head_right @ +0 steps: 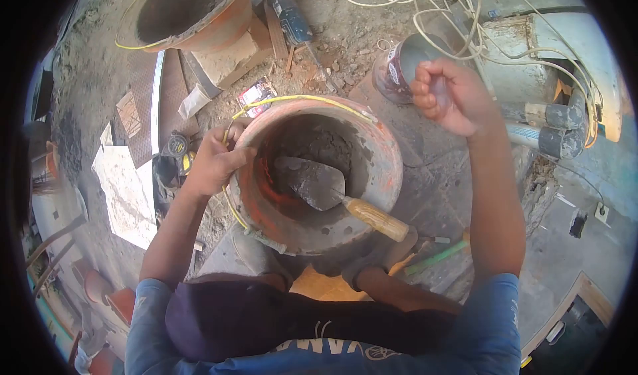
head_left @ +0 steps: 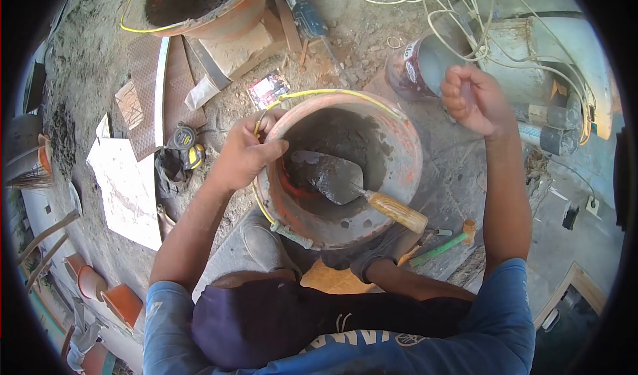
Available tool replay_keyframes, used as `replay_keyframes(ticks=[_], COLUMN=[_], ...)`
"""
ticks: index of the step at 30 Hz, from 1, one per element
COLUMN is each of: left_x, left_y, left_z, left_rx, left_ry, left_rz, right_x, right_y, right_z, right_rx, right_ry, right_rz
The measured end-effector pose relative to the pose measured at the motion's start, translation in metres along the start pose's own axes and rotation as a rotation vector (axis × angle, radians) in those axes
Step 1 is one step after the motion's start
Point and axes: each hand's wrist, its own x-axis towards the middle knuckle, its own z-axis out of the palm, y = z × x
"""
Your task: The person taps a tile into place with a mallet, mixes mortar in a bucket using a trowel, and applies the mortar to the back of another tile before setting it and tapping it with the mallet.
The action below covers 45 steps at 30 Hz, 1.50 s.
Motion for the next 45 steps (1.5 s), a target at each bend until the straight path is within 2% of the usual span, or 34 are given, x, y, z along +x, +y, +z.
replay_keyframes(ticks=[3,5,7,9,11,12,13,16,18,21,22,24,25,26,27,28,29,30,31,34,36,38,39,41,42,44,45], left_x=[0.001,-0.003,-0.005,-0.007,-0.008,-0.007,-0.007,-0.010,-0.009,-0.009,-0.010,-0.012,-0.009,-0.006,0.004,-0.009,-0.008,-0.011,-0.012,-0.010,-0.007,-0.013,-0.014,-0.013,-0.011,-0.009,-0.006], left_y=[0.001,0.013,0.017,0.016,0.011,0.007,0.005,0.010,0.005,0.007,0.008,0.007,0.009,0.004,-0.025,0.000,-0.007,0.004,-0.001,0.001,0.000,0.003,0.001,-0.006,-0.011,-0.022,-0.028], left_z=[-0.001,0.006,0.011,0.013,0.014,0.013,0.011,0.009,0.008,0.008,0.009,0.012,0.011,0.009,0.003,0.007,0.005,0.009,0.010,0.019,0.022,0.020,0.020,0.016,0.014,0.008,0.002], left_rx=[0.084,0.085,0.094,0.097,0.099,0.131,0.164,0.162,0.145,0.137,0.153,0.187,0.224,0.202,0.203,0.439,0.544,0.567,0.478,0.491,0.505,0.488,0.495,0.479,0.486,0.530,0.536], left_ry=[-0.055,-0.022,-0.019,-0.008,0.003,-0.001,-0.003,0.011,0.020,0.025,0.029,0.044,0.085,0.071,0.074,0.139,0.159,0.164,0.180,0.185,0.207,0.231,0.235,0.292,0.290,0.323,0.322], left_rz=[-0.078,-0.051,-0.020,0.016,0.050,0.069,0.084,0.055,0.062,0.041,0.008,0.047,0.084,0.044,0.194,0.154,0.186,0.130,0.188,0.185,0.224,0.172,0.174,0.189,0.190,0.137,0.135], right_x=[-0.014,-0.009,0.005,0.020,0.039,0.039,0.036,0.004,-0.017,-0.030,-0.024,-0.007,-0.013,-0.024,-0.025,-0.032,-0.037,-0.043,-0.045,-0.045,-0.044,-0.047,-0.054,-0.069,-0.079,-0.101,-0.112], right_y=[0.041,0.078,0.120,0.158,0.224,0.233,0.230,0.175,0.142,0.134,0.151,0.199,0.192,0.180,0.172,0.174,0.175,0.177,0.184,0.185,0.178,0.165,0.158,0.150,0.149,0.154,0.154], right_z=[0.060,0.088,0.112,0.123,0.089,0.092,0.089,0.129,0.152,0.164,0.151,0.110,0.112,0.118,0.121,0.113,0.107,0.102,0.090,0.078,0.080,0.092,0.096,0.101,0.096,0.079,0.077], right_rx=[-0.027,-0.180,-0.497,-1.037,-1.663,-1.666,-1.674,-1.613,-1.585,-1.420,-1.421,-2.198,-2.199,-2.136,-2.052,-2.099,-2.186,-2.197,-2.309,-2.224,-2.171,-1.975,-1.974,-1.888,-1.883,-1.932,-1.926], right_ry=[-0.021,-0.044,0.036,-0.013,-0.101,-0.019,-0.022,0.077,0.215,0.288,0.306,0.312,0.341,0.313,0.241,0.298,0.281,0.213,0.141,0.088,0.134,0.189,0.188,0.347,0.348,0.366,0.365], right_rz=[0.096,0.101,0.112,0.102,-0.244,-0.265,-0.266,-0.335,-0.143,-0.158,-0.157,-0.715,-0.719,-0.440,-0.211,-0.335,-0.127,-0.031,0.011,0.147,0.140,0.199,0.190,0.330,0.325,0.035,0.033])
